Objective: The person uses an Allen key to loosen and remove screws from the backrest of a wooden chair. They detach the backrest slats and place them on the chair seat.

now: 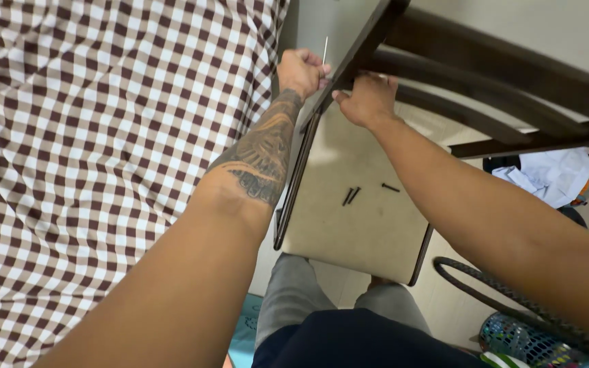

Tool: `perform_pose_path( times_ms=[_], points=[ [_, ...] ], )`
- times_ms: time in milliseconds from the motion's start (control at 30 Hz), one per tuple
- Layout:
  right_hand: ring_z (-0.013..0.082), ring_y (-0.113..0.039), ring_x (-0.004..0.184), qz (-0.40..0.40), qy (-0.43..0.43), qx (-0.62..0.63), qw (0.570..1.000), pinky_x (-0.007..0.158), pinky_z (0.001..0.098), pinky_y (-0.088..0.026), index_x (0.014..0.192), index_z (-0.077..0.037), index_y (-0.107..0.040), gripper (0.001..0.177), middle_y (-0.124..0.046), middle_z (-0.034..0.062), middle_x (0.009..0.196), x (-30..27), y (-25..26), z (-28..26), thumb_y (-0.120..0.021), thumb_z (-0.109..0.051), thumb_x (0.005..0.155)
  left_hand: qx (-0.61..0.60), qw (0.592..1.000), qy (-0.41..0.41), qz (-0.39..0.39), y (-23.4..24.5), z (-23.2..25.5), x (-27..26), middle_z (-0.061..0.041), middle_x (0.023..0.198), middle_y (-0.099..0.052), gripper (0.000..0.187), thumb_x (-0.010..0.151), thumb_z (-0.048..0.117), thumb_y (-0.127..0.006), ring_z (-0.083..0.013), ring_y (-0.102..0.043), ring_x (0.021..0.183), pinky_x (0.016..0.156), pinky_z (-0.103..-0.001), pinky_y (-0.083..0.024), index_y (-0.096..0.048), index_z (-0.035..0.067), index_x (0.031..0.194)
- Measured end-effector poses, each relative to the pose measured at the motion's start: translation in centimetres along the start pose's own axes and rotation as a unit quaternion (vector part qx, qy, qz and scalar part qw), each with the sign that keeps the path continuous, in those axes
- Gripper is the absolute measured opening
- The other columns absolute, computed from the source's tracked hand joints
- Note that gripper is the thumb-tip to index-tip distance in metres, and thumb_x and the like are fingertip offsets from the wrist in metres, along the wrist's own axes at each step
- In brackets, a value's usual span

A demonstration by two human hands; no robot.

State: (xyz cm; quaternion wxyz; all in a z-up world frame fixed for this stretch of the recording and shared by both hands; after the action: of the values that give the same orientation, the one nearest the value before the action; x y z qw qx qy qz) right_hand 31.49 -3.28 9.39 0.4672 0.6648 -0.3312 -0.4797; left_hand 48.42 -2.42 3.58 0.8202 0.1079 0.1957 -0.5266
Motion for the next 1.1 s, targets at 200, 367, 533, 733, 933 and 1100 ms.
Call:
perform_pose_path(
  times_ms=[200,367,533,733,933,1100],
  points=[
    [0.0307,-0.049,0.132,-0.016,0.041,-0.030,0.999,0.109,0.0648,-0.018,0.133,-0.020,-0.063,0.052,-0.060,0.0110,0.136,1.2,-0.6,-0.3,-0.058,-0.054,0.095,0.025,0.996,0.080,0.012,0.1,-1.2,0.8,-0.015,0.076,-0.076,0.012,0.081,-0.001,-0.083,-0.0196,-0.075,0.061,0.049,-0.031,-0.062,-0.071,-0.004,0.082],
    [0.0314,-0.047,0.135,-0.069,0.027,0.002,0.997,0.111,0.0610,-0.021,0.124,-0.033,-0.070,0.031,-0.063,0.0047,0.132,0.2,0.7,-0.9,-0.058,-0.045,0.099,0.020,0.987,0.153,-0.040,-1.0,-1.2,1.4,-0.015,0.079,-0.076,0.013,0.086,0.005,-0.080,-0.0205,-0.077,0.064,0.050,-0.028,-0.062,-0.071,-0.004,0.086],
    [0.0330,-0.046,0.132,-0.088,0.015,0.017,0.996,0.108,0.0660,-0.021,0.125,-0.032,-0.068,0.030,-0.062,0.0060,0.130,-0.4,1.8,-1.8,-0.056,-0.043,0.100,-0.020,0.970,0.225,-0.087,-1.1,-3.1,2.1,-0.012,0.084,-0.076,0.005,0.090,0.005,-0.073,-0.0197,-0.076,0.068,0.055,-0.027,-0.062,-0.072,-0.001,0.091],
    [0.0332,-0.047,0.133,-0.092,0.016,0.034,0.995,0.109,0.0678,-0.021,0.131,-0.027,-0.063,0.034,-0.062,0.0062,0.130,-0.6,2.0,-2.1,-0.057,-0.041,0.100,-0.018,0.993,-0.075,-0.092,-0.8,-1.8,0.6,-0.011,0.081,-0.073,0.010,0.091,0.004,-0.073,-0.0177,-0.075,0.067,0.058,-0.028,-0.063,-0.065,-0.003,0.090],
    [0.0349,-0.045,0.134,-0.109,-0.001,0.031,0.994,0.109,0.0711,-0.019,0.136,-0.029,-0.060,0.039,-0.059,0.0087,0.135,-0.6,2.0,-2.0,-0.055,-0.044,0.100,0.081,0.992,-0.090,-0.018,-0.3,-0.8,-1.5,-0.010,0.074,-0.074,0.014,0.092,0.008,-0.075,-0.0153,-0.075,0.064,0.057,-0.028,-0.059,-0.068,-0.003,0.090],
    [0.0369,-0.042,0.135,-0.072,0.037,0.034,0.996,0.109,0.0669,-0.018,0.130,-0.029,-0.065,0.036,-0.058,0.0092,0.135,-0.9,2.6,-1.9,-0.058,-0.044,0.097,-0.043,0.996,-0.048,0.054,-0.7,0.4,-2.1,-0.009,0.074,-0.071,0.015,0.091,0.008,-0.074,-0.0150,-0.074,0.062,0.054,-0.028,-0.061,-0.065,-0.004,0.090]
  ],
)
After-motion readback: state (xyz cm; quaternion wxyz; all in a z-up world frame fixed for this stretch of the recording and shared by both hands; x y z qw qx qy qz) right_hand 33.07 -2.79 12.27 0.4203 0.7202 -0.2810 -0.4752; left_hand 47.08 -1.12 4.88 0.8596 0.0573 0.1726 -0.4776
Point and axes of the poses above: each hand's wrist, its own x-axis towards the middle knuckle, its own y-axis out of the back of the hand, z = x × y, the point moved 7 cm from there along x, towards the middle knuckle
